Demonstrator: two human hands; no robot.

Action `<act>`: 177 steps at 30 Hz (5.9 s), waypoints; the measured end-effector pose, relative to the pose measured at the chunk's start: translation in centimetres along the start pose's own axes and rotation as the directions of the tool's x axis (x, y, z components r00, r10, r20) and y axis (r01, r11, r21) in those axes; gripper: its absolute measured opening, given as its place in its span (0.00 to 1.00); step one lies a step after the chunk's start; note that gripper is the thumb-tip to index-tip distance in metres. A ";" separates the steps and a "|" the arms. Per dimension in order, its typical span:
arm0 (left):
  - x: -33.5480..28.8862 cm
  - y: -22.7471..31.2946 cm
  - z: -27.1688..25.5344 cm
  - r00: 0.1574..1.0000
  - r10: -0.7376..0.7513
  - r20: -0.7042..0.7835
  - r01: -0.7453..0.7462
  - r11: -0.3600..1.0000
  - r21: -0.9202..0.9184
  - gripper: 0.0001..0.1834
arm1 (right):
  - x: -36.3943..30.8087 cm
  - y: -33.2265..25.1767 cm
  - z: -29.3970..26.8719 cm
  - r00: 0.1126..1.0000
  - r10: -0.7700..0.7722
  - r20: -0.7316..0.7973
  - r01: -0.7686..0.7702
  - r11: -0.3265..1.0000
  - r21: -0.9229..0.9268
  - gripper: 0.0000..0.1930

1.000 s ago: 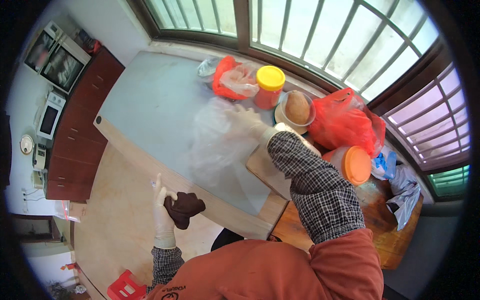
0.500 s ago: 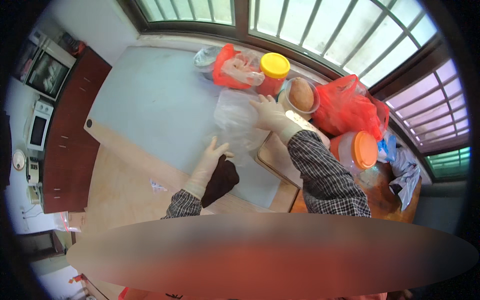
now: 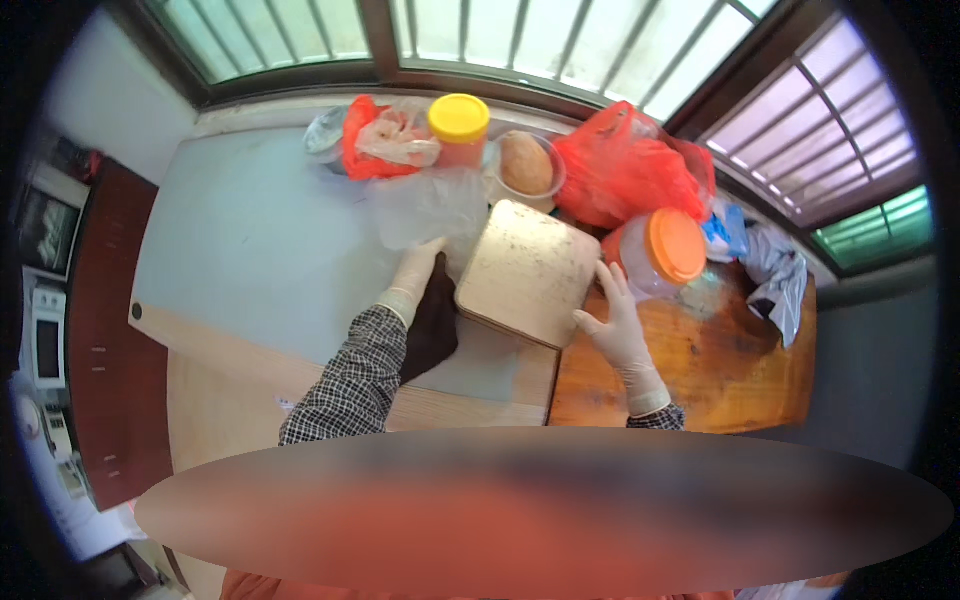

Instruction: Clean the table, window frame, and various containers with a cloth.

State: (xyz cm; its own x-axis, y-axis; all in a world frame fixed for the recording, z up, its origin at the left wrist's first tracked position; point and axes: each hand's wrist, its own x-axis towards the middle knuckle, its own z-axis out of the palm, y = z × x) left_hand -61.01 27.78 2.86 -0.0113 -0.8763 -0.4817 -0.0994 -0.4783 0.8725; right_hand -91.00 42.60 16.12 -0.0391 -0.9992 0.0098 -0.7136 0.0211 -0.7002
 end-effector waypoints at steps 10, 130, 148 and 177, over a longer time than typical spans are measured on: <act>-7.0 -0.5 -3.6 0.996 0.087 0.008 -0.082 0.968 -0.238 0.25 | -11.8 3.6 0.0 0.962 0.264 -0.068 -0.267 0.963 -0.031 0.33; -8.0 -0.6 6.2 0.844 0.505 -0.179 -0.445 0.847 0.291 0.22 | -13.4 9.4 3.3 0.783 0.150 -0.604 -0.287 0.948 -0.137 0.10; -31.8 -12.2 -1.7 0.946 0.000 -0.324 -0.012 0.999 -0.037 0.26 | -26.9 37.3 -16.1 0.232 0.462 -0.856 -0.510 0.807 0.298 0.14; -42.7 -26.9 8.5 0.902 -0.349 -0.253 0.400 0.896 0.190 0.23 | -17.3 40.4 -19.0 0.669 0.305 -0.678 -0.691 0.591 -0.416 0.38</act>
State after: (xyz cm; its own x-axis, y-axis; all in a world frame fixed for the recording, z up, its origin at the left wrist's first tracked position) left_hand -66.30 78.53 -0.77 0.2766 -0.6382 -0.7185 -0.2829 -0.7686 0.5738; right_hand -132.43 61.43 1.21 -0.7178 -0.6386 0.2774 -0.6859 0.7171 -0.1241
